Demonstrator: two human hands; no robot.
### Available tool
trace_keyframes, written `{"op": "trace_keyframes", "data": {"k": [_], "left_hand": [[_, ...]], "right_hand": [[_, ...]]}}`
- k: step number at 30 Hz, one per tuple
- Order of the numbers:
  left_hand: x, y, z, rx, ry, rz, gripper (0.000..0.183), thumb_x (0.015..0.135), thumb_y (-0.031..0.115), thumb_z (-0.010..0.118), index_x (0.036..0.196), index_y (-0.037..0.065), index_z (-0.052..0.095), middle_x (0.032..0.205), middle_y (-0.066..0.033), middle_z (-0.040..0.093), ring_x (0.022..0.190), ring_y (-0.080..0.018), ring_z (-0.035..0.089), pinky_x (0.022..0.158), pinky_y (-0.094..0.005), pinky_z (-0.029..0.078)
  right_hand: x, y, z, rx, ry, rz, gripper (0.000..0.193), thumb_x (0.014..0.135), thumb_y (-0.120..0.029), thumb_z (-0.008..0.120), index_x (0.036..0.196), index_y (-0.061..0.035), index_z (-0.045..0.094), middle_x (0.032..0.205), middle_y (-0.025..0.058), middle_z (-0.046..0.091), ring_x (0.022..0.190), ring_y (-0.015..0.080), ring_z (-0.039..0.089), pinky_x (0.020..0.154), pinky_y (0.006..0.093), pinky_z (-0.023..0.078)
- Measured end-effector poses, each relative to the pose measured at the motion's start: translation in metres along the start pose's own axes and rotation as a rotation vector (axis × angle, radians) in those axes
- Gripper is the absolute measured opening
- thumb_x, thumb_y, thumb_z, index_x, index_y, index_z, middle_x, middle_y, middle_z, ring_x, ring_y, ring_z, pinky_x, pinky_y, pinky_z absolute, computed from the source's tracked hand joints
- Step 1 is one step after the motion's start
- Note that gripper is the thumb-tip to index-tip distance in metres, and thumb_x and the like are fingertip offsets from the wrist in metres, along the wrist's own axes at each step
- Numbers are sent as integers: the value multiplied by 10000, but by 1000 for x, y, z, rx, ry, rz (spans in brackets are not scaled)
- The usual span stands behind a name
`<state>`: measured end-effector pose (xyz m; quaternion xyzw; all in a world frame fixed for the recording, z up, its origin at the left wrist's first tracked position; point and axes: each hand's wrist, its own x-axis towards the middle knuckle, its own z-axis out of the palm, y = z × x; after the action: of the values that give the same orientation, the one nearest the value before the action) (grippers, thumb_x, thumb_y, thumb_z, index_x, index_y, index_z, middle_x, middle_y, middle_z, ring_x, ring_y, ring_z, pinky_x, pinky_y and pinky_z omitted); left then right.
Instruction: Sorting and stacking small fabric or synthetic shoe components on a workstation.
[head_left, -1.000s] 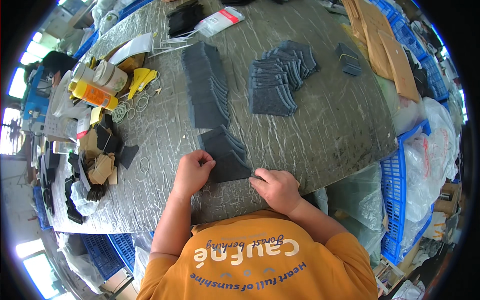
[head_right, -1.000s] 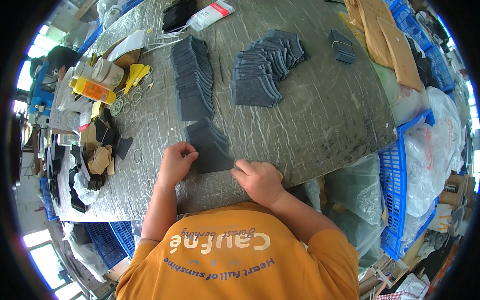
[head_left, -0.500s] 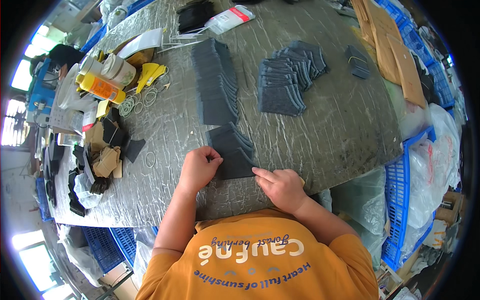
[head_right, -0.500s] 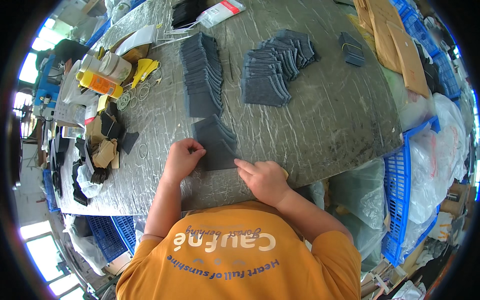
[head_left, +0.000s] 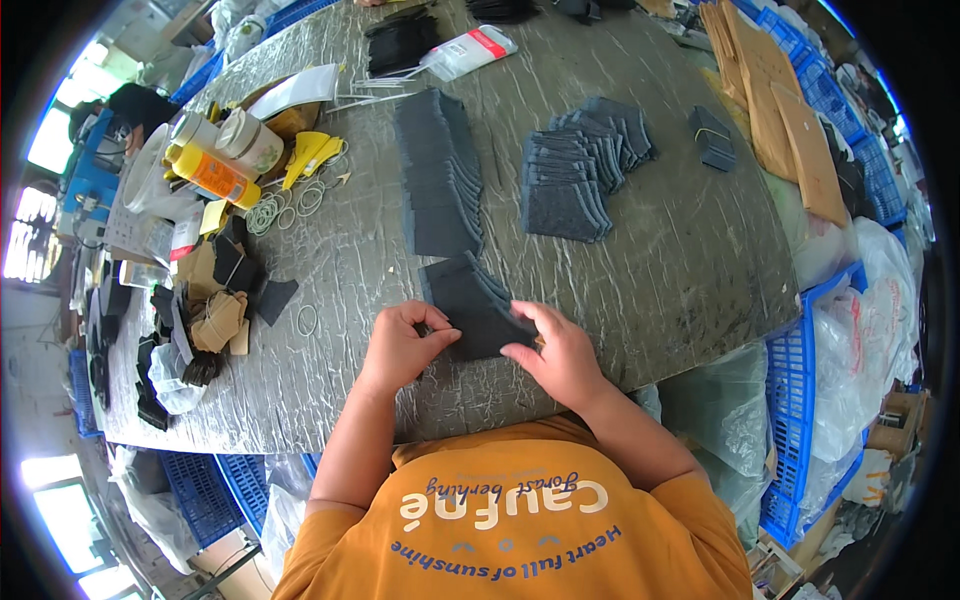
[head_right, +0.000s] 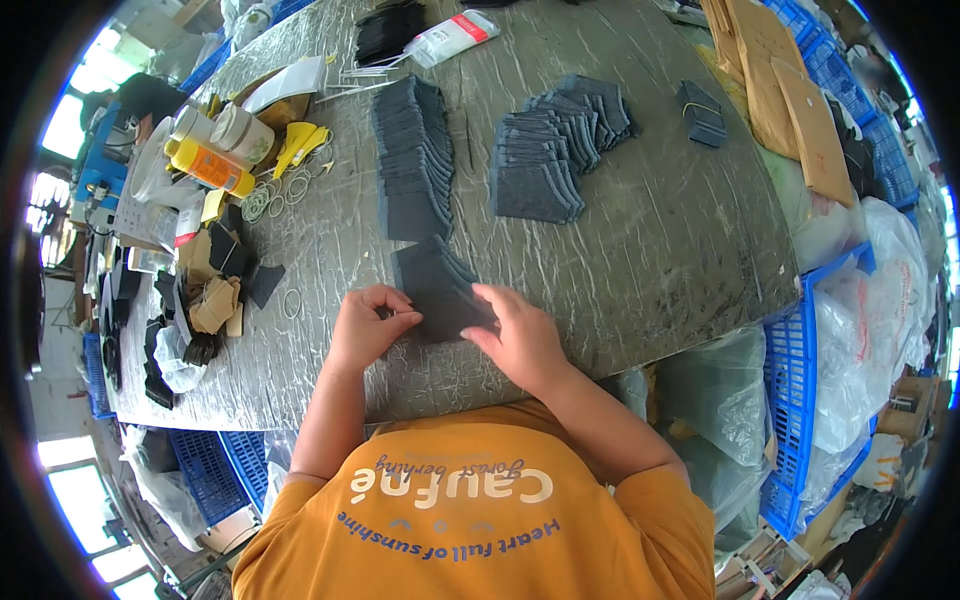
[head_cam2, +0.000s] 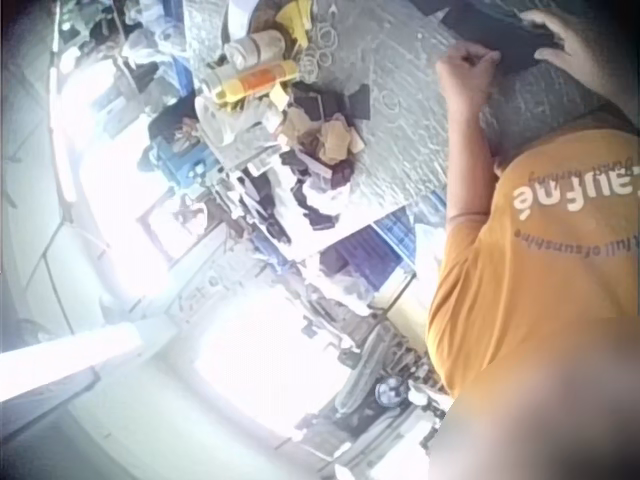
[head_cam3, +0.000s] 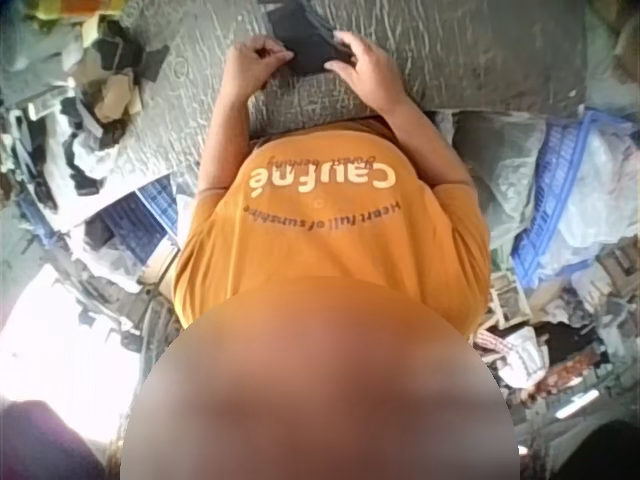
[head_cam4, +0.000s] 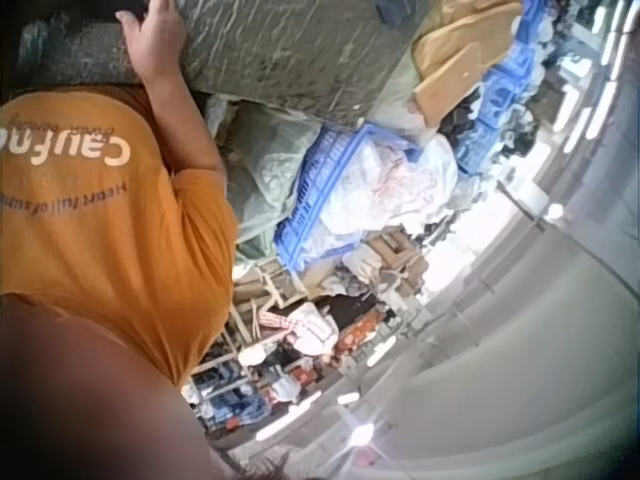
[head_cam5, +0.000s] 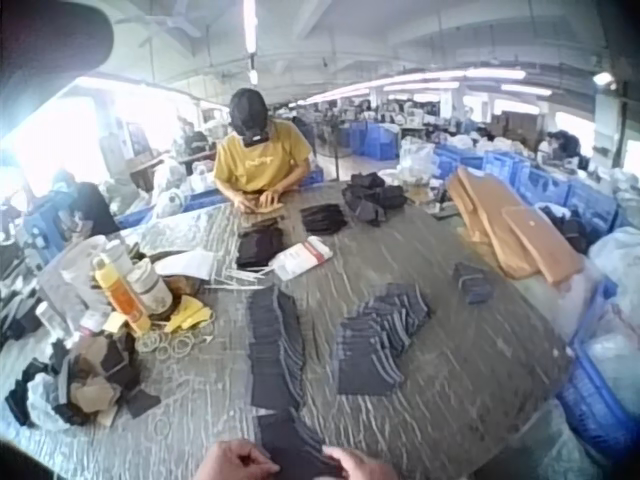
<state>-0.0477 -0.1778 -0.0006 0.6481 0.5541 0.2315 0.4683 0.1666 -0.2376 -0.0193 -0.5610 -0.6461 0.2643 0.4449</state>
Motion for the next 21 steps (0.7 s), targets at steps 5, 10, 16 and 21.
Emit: {"op": "trace_keyframes", "data": {"k": [5, 10, 16, 21], "left_hand": [[9, -3, 4, 215, 135, 117, 183, 698, 109, 741, 859, 53, 675, 957, -67, 645, 794, -228, 596, 668, -327, 486], [-1, 1, 7, 528, 57, 420, 273, 719, 129, 727, 966, 52, 639, 1049, -103, 599, 851, -245, 596, 705, -325, 481], [-14, 8, 14, -284, 54, 326, 451, 915, 427, 508, 1054, 6, 587, 854, -61, 510, 740, -141, 468, 666, -285, 415], [-16, 22, 17, -113, 85, 504, 635, 930, 562, 368, 1142, -15, 529, 818, -58, 456, 737, -155, 445, 671, -289, 394]], "right_hand": [[42, 15, -20, -1, -84, 227, 238, 768, -113, 701, 974, -15, 634, 778, 160, 664, 674, 273, 645, 621, 337, 487], [75, 47, -51, -445, 284, 150, 236, 771, -98, 695, 986, -16, 638, 914, 129, 638, 782, 281, 625, 695, 357, 499], [25, -38, -4, 185, -318, 19, 120, 758, -87, 699, 867, -40, 681, 791, 127, 656, 718, 263, 636, 634, 329, 495], [19, -50, 11, 336, -390, 142, 96, 767, -80, 669, 841, -20, 673, 773, 151, 652, 675, 271, 633, 607, 335, 481]]}}
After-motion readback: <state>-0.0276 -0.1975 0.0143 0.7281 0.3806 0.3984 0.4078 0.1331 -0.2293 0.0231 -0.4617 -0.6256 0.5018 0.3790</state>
